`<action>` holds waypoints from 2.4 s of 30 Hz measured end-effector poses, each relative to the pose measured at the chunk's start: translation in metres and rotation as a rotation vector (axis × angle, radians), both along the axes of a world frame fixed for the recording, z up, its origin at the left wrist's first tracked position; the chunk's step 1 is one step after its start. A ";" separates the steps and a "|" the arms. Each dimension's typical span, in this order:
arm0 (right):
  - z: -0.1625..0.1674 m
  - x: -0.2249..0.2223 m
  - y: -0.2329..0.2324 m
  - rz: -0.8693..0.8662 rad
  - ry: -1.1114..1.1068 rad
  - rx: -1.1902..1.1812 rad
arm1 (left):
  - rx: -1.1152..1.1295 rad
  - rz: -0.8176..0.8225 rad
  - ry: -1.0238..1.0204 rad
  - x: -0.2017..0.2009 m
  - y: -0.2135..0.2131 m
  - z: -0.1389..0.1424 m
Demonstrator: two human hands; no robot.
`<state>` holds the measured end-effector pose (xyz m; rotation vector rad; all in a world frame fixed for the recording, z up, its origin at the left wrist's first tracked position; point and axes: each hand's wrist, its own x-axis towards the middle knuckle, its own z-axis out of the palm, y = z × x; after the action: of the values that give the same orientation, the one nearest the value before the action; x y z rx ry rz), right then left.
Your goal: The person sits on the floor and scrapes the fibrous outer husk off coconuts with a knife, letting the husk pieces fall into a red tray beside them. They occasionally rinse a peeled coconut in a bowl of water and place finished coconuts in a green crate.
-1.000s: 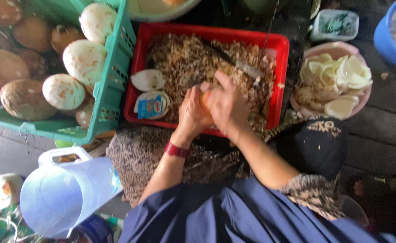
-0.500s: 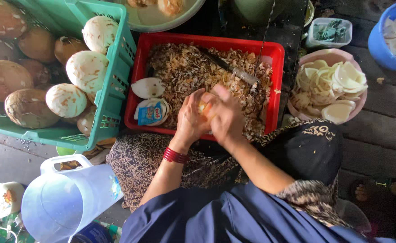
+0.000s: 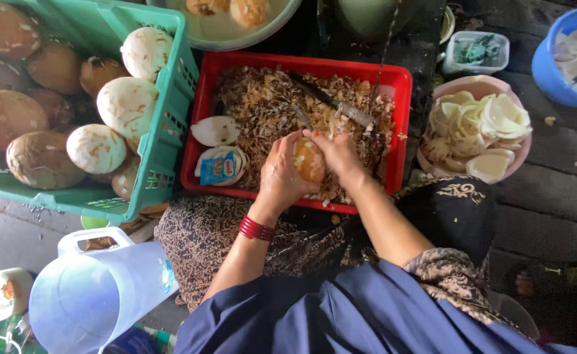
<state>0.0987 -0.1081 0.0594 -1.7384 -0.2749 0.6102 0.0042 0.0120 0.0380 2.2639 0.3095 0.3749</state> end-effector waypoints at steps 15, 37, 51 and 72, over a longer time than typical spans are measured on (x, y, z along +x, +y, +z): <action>-0.049 0.017 -0.024 -0.083 0.048 -0.064 | -0.029 -0.038 -0.076 -0.004 -0.003 0.019; -0.037 0.022 -0.014 -0.083 0.044 0.030 | 0.011 -0.114 -0.018 0.001 -0.013 0.013; 0.009 -0.021 -0.017 -0.066 -0.967 -0.147 | -0.070 -0.003 -0.123 0.005 -0.012 -0.002; -0.001 -0.008 -0.019 0.025 -0.845 -0.337 | 0.260 0.005 -0.467 0.007 -0.017 -0.039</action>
<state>0.0905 -0.1269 0.0584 -2.2543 -0.8139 -0.1105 0.0112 -0.0045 -0.0005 2.3378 0.0221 0.9727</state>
